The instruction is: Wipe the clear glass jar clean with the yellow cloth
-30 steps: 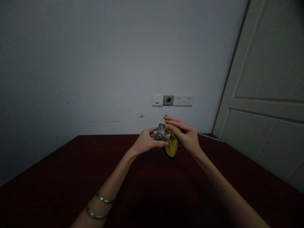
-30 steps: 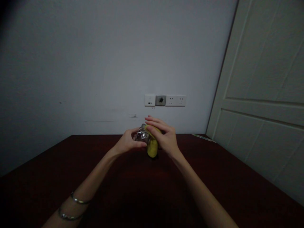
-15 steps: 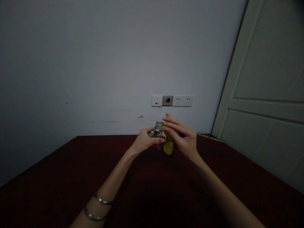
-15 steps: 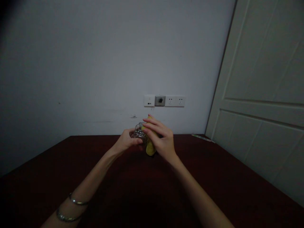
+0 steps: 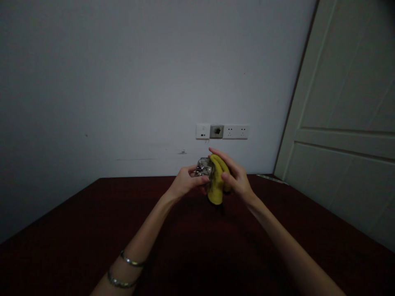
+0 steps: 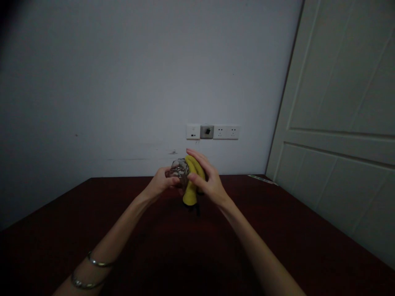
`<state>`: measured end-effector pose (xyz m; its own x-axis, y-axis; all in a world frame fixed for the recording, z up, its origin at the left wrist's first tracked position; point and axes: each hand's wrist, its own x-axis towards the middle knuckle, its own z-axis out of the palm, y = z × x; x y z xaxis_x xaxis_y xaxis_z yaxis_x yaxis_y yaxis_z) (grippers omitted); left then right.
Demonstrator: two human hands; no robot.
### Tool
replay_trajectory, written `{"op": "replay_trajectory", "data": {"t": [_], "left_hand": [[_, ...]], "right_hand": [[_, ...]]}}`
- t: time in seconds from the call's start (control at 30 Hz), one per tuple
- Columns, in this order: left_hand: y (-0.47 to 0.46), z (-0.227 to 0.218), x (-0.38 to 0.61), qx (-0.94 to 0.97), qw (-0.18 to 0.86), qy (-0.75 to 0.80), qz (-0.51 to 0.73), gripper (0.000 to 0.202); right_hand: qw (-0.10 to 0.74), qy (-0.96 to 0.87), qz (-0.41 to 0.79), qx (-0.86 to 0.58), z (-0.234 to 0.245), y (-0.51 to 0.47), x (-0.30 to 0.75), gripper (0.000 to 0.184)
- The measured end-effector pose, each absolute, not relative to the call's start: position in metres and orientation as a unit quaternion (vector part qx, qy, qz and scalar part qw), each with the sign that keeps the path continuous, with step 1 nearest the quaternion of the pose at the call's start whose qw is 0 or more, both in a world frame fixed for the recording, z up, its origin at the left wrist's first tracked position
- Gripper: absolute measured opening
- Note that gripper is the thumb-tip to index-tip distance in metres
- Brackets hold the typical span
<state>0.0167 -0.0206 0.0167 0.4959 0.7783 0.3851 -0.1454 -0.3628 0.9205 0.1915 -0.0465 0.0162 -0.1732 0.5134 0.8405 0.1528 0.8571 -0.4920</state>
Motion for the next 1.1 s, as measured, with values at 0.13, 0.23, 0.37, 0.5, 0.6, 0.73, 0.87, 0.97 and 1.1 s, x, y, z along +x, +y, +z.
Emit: {"op": "replay_trajectory", "data": {"t": [0.13,0.23,0.37,0.5,0.6,0.73,0.87,0.97,1.1], "left_hand": [[-0.018,0.016,0.016,0.676,0.522,0.243,0.46,0.061],[-0.014,0.014,0.016,0.682,0.521,0.242,0.453,0.057],[-0.01,0.012,0.017,0.701,0.521,0.254,0.415,0.06],[-0.009,0.01,0.013,0.716,0.543,0.267,0.348,0.069],[-0.009,0.012,0.005,0.733,0.569,0.245,0.28,0.069],[-0.008,0.015,-0.004,0.76,0.552,0.257,0.225,0.056],[-0.004,0.015,-0.007,0.784,0.449,0.284,0.322,0.081],[-0.004,0.014,-0.006,0.79,0.363,0.291,0.4,0.102],[-0.007,0.012,0.0,0.818,0.305,0.274,0.404,0.111]], "right_hand": [[0.54,-0.805,0.023,-0.245,0.017,-0.054,0.19,0.091],[0.525,-0.814,-0.041,-0.245,0.016,-0.055,0.186,0.092],[0.533,-0.808,-0.045,-0.247,0.015,-0.053,0.183,0.081],[0.549,-0.794,-0.014,-0.26,0.012,-0.049,0.183,0.079],[0.57,-0.769,0.047,-0.285,0.009,-0.044,0.184,0.077],[0.624,-0.693,0.188,-0.308,0.008,-0.038,0.187,0.077],[0.639,-0.592,0.339,-0.356,0.014,-0.036,0.186,0.077],[0.625,-0.527,0.43,-0.383,0.019,-0.04,0.182,0.08],[0.615,-0.505,0.469,-0.383,0.022,-0.045,0.175,0.081]]}}
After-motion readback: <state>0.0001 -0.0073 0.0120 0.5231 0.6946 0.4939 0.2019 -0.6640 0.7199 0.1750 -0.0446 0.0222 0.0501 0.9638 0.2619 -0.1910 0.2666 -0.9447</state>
